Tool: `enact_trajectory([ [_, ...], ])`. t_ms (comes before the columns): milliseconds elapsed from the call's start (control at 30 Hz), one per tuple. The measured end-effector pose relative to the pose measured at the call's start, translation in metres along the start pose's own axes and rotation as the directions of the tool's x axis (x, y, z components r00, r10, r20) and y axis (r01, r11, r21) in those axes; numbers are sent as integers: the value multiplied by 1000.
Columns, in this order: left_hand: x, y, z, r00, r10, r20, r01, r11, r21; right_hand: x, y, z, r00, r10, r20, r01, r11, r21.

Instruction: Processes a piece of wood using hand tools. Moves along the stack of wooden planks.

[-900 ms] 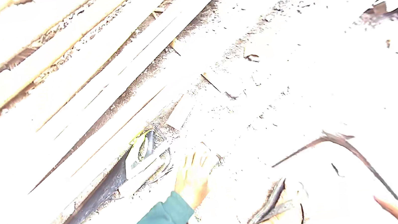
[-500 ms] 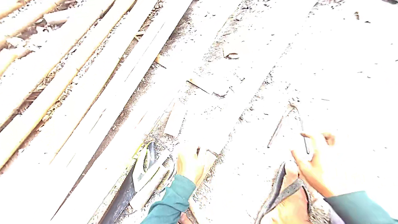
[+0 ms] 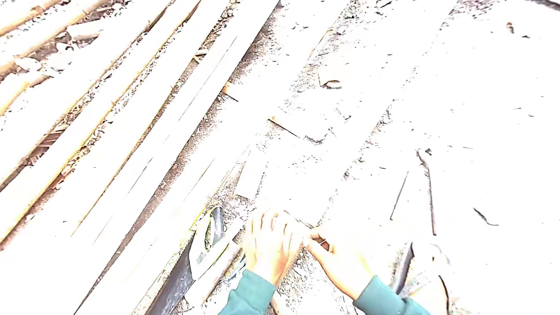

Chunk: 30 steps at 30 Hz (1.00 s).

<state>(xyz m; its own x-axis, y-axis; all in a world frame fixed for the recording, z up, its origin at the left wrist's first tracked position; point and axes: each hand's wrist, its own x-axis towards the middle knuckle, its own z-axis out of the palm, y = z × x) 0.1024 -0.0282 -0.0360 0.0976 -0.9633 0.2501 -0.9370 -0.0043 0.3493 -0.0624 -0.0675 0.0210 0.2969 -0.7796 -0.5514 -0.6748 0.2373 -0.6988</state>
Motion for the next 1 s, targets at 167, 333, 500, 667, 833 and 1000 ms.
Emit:
enact_trajectory([
  [167, -24, 31, -25, 983, -123, 140, 152, 963, -224, 4, -5, 17, 972, 220, 84, -228, 791, 568],
  [333, -35, 62, -37, 840, -269, 471, 518, 656, -549, 6, -5, 22, 964, 234, 124, -251, 663, 705],
  [500, -18, 32, -70, 805, -159, 572, 500, 700, -509, 13, -6, 10, 947, 299, 113, -314, 806, 501],
  [667, 14, 1, -29, 878, -263, 400, 464, 674, -576, 17, -1, -8, 922, 339, 186, -385, 768, 512],
  [833, 12, 28, -12, 853, -356, 381, 500, 766, -404, 15, 12, -13, 946, 176, 272, -212, 971, 112],
  [1000, -6, 41, 10, 929, -357, 103, 367, 840, -399, 32, 67, -128, 955, 115, -273, -186, 950, -250],
])
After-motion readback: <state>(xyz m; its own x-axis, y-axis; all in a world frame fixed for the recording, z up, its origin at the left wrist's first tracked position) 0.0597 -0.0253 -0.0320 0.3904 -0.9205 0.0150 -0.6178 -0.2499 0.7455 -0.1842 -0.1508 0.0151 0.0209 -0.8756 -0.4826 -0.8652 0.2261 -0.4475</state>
